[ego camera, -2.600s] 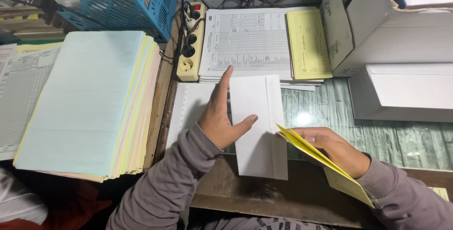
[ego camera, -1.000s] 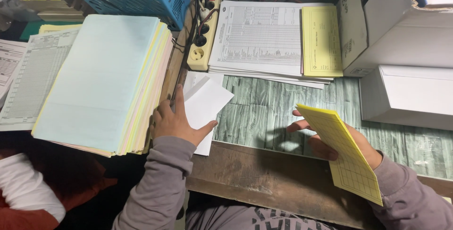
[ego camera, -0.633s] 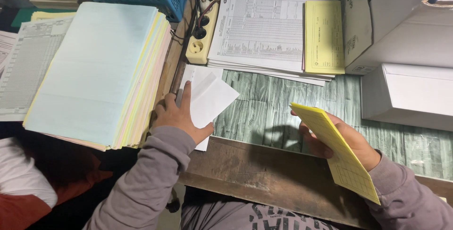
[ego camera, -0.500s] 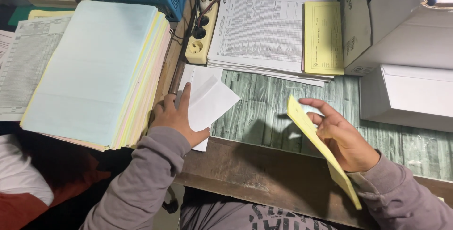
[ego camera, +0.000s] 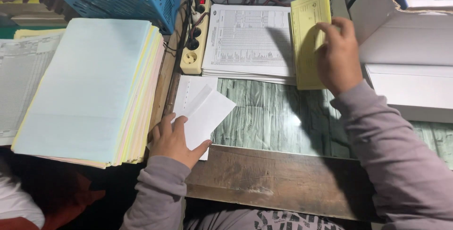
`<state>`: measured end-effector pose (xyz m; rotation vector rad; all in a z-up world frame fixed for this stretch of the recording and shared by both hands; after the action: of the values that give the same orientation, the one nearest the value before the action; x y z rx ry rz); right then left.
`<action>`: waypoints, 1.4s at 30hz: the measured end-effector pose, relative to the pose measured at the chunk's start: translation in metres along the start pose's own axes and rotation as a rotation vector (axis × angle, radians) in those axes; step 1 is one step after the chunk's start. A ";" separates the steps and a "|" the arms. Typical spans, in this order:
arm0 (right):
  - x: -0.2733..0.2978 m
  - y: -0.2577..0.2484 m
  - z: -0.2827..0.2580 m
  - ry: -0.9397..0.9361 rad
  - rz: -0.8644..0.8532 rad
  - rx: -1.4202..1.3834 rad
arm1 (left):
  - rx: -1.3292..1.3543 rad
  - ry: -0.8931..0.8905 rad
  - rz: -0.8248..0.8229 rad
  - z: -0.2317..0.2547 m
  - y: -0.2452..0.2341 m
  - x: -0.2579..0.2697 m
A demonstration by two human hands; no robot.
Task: Folding papers and inserting them into envelopes
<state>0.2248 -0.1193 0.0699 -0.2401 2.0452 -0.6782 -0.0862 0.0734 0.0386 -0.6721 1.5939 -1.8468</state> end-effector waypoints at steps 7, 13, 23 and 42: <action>0.018 0.044 -0.012 -0.079 -0.392 0.502 | -0.092 0.000 -0.221 -0.001 -0.001 0.006; 0.028 0.042 -0.007 0.123 -0.525 0.399 | -0.087 0.059 -0.092 -0.006 0.005 0.003; 0.031 0.036 -0.019 -0.173 -0.169 0.367 | -0.065 0.076 0.239 0.007 0.012 0.002; 0.075 0.098 -0.131 -0.232 -0.576 0.052 | 0.019 0.068 0.456 0.007 0.008 -0.012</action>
<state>0.0840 -0.0214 0.0154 -0.8574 1.7322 -0.9974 -0.0719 0.0761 0.0323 -0.2105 1.6087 -1.5548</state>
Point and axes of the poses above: each hand's wrist, its own x-axis away from the middle knuckle, its own y-axis out of the palm, z = x × y, the point moved 4 cm from there along -x, towards the middle knuckle, and after that the axes turned 12 degrees about z, right-handed, at the moved point
